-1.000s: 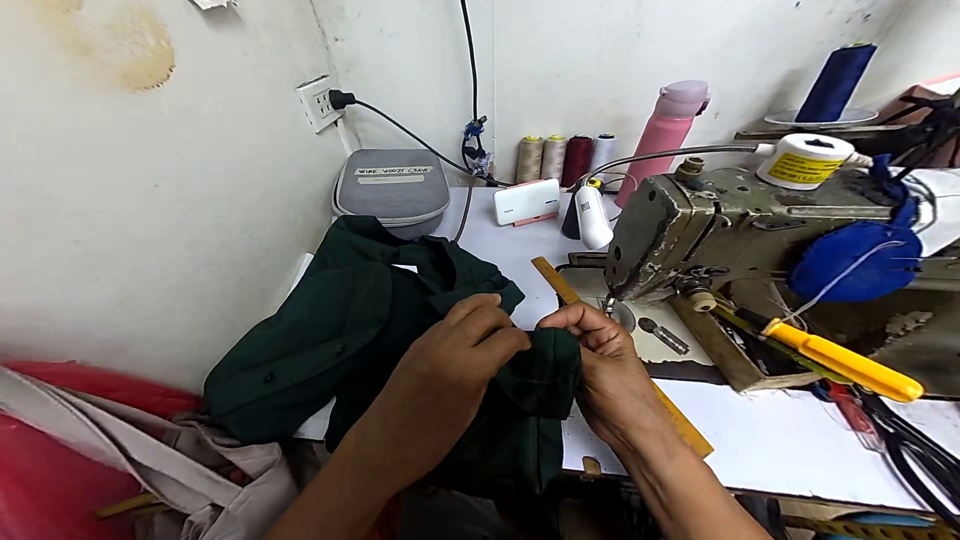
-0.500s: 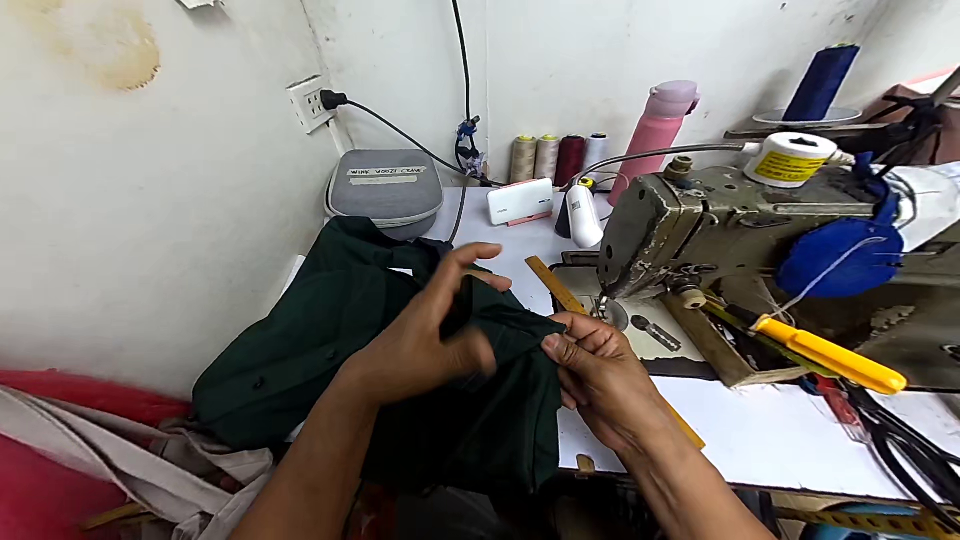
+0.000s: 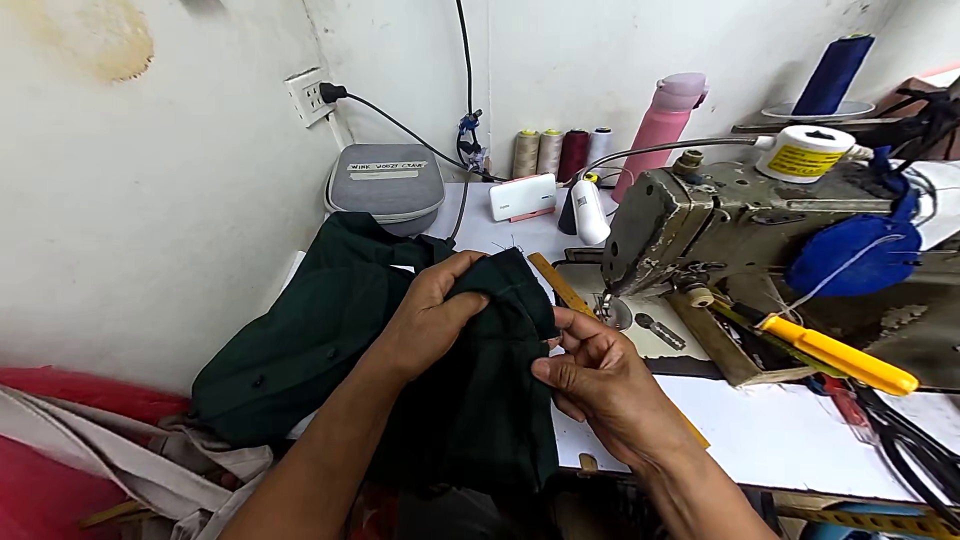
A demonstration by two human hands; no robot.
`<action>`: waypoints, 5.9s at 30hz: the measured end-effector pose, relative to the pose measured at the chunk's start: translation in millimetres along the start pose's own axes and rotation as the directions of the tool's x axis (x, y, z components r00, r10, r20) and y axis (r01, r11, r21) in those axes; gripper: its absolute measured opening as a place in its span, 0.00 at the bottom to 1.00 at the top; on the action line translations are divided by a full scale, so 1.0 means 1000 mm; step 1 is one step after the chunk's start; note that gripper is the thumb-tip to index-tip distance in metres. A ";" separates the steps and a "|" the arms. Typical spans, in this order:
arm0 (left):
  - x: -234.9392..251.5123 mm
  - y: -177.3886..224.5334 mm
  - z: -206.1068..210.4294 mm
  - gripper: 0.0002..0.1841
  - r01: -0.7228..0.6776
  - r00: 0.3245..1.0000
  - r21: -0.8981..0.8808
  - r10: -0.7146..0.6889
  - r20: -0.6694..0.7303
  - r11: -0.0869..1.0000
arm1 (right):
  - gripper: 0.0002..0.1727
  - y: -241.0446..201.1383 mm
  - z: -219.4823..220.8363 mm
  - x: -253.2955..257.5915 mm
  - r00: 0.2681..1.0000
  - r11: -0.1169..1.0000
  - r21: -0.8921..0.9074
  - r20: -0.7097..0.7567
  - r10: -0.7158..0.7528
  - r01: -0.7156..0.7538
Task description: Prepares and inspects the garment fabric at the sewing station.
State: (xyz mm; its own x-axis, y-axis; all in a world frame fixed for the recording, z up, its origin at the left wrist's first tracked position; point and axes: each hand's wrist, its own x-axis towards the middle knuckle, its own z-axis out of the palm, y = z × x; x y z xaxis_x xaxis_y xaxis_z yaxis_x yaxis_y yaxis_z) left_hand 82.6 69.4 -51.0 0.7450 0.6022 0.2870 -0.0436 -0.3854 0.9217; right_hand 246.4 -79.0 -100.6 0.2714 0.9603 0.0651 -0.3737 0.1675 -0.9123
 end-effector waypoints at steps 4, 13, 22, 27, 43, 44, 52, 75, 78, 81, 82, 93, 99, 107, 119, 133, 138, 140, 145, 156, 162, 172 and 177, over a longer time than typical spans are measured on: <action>0.000 -0.002 -0.003 0.21 -0.002 0.998 0.002 0.002 0.068 1.000 | 0.20 0.000 0.002 -0.002 0.999 0.999 -0.040 -0.054 -0.006 0.004; -0.005 -0.007 0.008 0.06 0.043 0.999 0.034 -0.041 -0.032 0.999 | 0.22 0.004 0.003 -0.002 0.992 0.996 -0.070 -0.111 -0.062 0.054; -0.011 -0.008 0.021 0.14 0.038 0.984 -0.037 -0.044 -0.172 0.999 | 0.07 0.026 0.002 -0.008 0.808 0.656 -0.567 0.029 -0.589 0.498; -0.011 -0.004 0.024 0.13 0.067 0.980 -0.177 -0.098 -0.174 0.982 | 0.06 0.028 0.003 -0.006 0.769 0.576 -0.604 0.098 -0.632 0.551; -0.005 -0.002 0.025 0.02 -0.130 0.983 0.153 0.147 -0.108 0.980 | 0.32 0.006 0.010 -0.002 0.974 0.960 -0.250 -0.148 -0.171 0.131; -0.005 -0.002 0.026 0.02 -0.133 0.983 0.171 0.152 -0.107 0.976 | 0.29 0.006 0.012 -0.002 0.972 0.958 -0.254 -0.156 -0.176 0.133; -0.004 -0.004 0.025 0.02 -0.082 0.993 0.156 0.093 -0.067 0.984 | 0.12 0.007 0.007 0.006 0.959 0.953 -0.228 -0.155 -0.237 0.199; 0.012 0.001 0.002 0.10 -0.032 0.981 -0.021 0.035 0.188 0.999 | 0.11 0.008 0.001 0.005 0.980 0.985 -0.105 -0.132 -0.150 0.137; 0.013 0.001 -0.008 0.11 -0.035 0.973 -0.053 0.047 0.228 0.998 | 0.11 0.009 -0.001 0.004 0.980 0.985 -0.098 -0.125 -0.154 0.142; 0.010 0.004 -0.008 0.13 -0.093 0.988 0.079 0.082 0.128 0.993 | 0.12 0.008 -0.001 0.004 0.980 0.985 -0.098 -0.121 -0.157 0.146; 0.007 0.006 -0.005 0.15 -0.120 0.992 0.205 0.112 0.051 0.971 | 0.12 0.007 -0.001 0.004 0.980 0.985 -0.092 -0.123 -0.154 0.143; -0.004 0.000 0.005 0.07 -0.168 0.941 0.498 0.289 -0.177 0.851 | 0.12 0.008 0.000 0.003 0.980 0.979 -0.117 -0.095 -0.176 0.164; -0.018 0.005 0.024 0.13 -0.220 0.804 0.752 0.552 -0.222 0.621 | 0.12 0.007 -0.001 0.002 0.977 0.978 -0.129 -0.113 -0.179 0.164; -0.033 -0.004 0.017 0.15 -0.118 0.943 0.495 0.253 -0.214 0.861 | 0.11 0.010 -0.003 0.002 0.977 0.976 -0.141 -0.113 -0.181 0.164; -0.025 -0.011 0.025 0.27 -0.180 0.982 -0.006 0.180 -0.057 0.984 | 0.08 0.013 -0.004 0.002 0.973 0.943 -0.269 -0.069 -0.222 0.196; -0.028 -0.012 0.051 0.48 0.063 0.991 0.226 -0.033 -0.132 0.972 | 0.04 0.000 0.002 0.005 0.952 0.912 -0.311 -0.055 -0.300 0.269; -0.027 -0.018 0.046 0.44 0.051 0.999 -0.100 -0.052 -0.009 0.994 | 0.07 -0.002 -0.004 0.009 0.953 0.905 -0.315 -0.014 -0.304 0.285; -0.026 -0.020 0.040 0.40 0.077 0.997 -0.259 -0.080 0.001 0.963 | 0.08 0.000 -0.007 0.008 0.958 0.900 -0.336 0.023 -0.285 0.276; -0.026 -0.016 0.034 0.34 0.152 0.986 -0.390 -0.166 -0.003 0.908 | 0.13 0.007 -0.004 0.009 0.972 0.847 -0.482 0.048 -0.229 0.223; -0.027 -0.020 0.027 0.37 0.184 0.980 -0.431 -0.198 0.013 0.883 | 0.08 0.009 0.008 0.010 0.971 0.835 -0.514 -0.016 -0.240 0.198; -0.031 -0.019 0.035 0.38 0.067 0.993 -0.087 -0.074 -0.090 0.994 | 0.06 0.014 0.004 0.011 0.971 0.840 -0.501 0.003 -0.239 0.208; -0.032 -0.024 0.037 0.25 0.061 0.996 -0.244 -0.074 -0.045 0.968 | 0.12 0.007 -0.004 0.011 0.988 0.897 -0.420 -0.001 -0.155 0.140; -0.033 -0.024 0.039 0.23 0.123 0.992 -0.294 -0.119 0.032 0.948 | 0.13 0.002 0.002 0.010 0.999 0.961 -0.276 -0.025 -0.027 0.019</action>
State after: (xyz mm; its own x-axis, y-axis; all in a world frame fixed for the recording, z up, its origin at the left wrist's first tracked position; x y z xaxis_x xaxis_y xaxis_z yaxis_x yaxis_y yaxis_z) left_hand 85.3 31.3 -92.6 0.7656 0.6213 0.1669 -0.1453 -0.0858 0.9857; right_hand 246.6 -68.9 -101.1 0.3030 0.9497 0.0793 -0.1096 0.1174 -0.9870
